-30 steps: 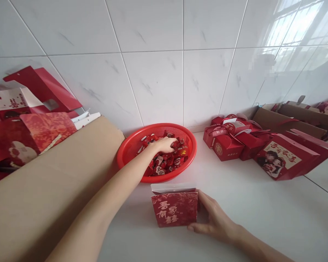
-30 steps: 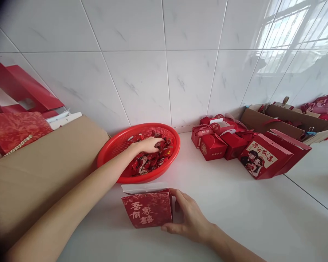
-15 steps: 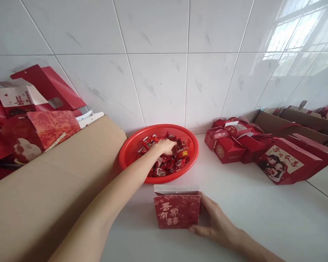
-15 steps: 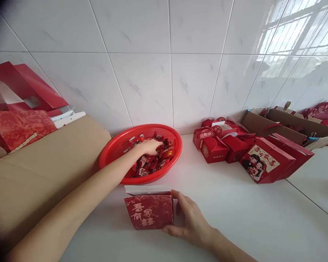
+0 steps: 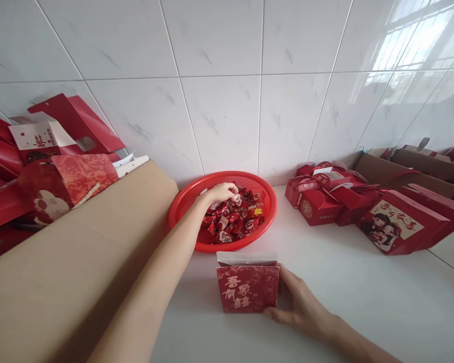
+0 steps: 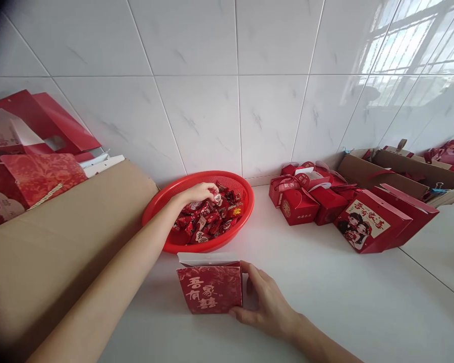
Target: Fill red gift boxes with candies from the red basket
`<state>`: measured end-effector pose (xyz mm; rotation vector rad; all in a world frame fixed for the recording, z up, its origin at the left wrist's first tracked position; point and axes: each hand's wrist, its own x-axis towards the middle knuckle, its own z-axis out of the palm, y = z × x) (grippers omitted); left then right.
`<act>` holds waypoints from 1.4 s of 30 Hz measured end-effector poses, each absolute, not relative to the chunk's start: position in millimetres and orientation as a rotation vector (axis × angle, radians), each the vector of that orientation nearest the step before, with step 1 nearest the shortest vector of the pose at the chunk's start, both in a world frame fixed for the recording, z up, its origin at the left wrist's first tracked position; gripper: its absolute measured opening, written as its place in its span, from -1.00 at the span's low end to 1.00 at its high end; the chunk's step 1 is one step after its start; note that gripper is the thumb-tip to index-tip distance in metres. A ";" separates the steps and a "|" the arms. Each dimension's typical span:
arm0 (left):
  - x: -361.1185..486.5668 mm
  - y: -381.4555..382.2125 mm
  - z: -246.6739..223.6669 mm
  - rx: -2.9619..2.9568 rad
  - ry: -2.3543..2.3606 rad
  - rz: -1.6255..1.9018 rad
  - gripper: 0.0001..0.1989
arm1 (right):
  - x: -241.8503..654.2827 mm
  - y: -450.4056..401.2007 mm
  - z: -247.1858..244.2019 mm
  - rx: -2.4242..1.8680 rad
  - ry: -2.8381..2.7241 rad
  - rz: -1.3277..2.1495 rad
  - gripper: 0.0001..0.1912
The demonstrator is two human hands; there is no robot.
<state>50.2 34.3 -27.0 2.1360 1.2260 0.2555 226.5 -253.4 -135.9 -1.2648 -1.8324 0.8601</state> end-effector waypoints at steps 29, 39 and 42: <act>43.1 -16.5 20.7 1.755 0.659 0.586 -0.71 | 238.2 -241.8 -111.2 -1.117 -1.218 0.917 -0.57; 81.0 -80.2 26.7 2.116 0.330 0.229 -0.77 | 226.2 -218.5 -68.5 -0.899 -0.838 1.001 -0.65; 73.4 -64.8 22.9 2.144 0.450 0.332 -0.73 | 227.1 -222.2 -67.2 -0.857 -0.747 1.031 -0.65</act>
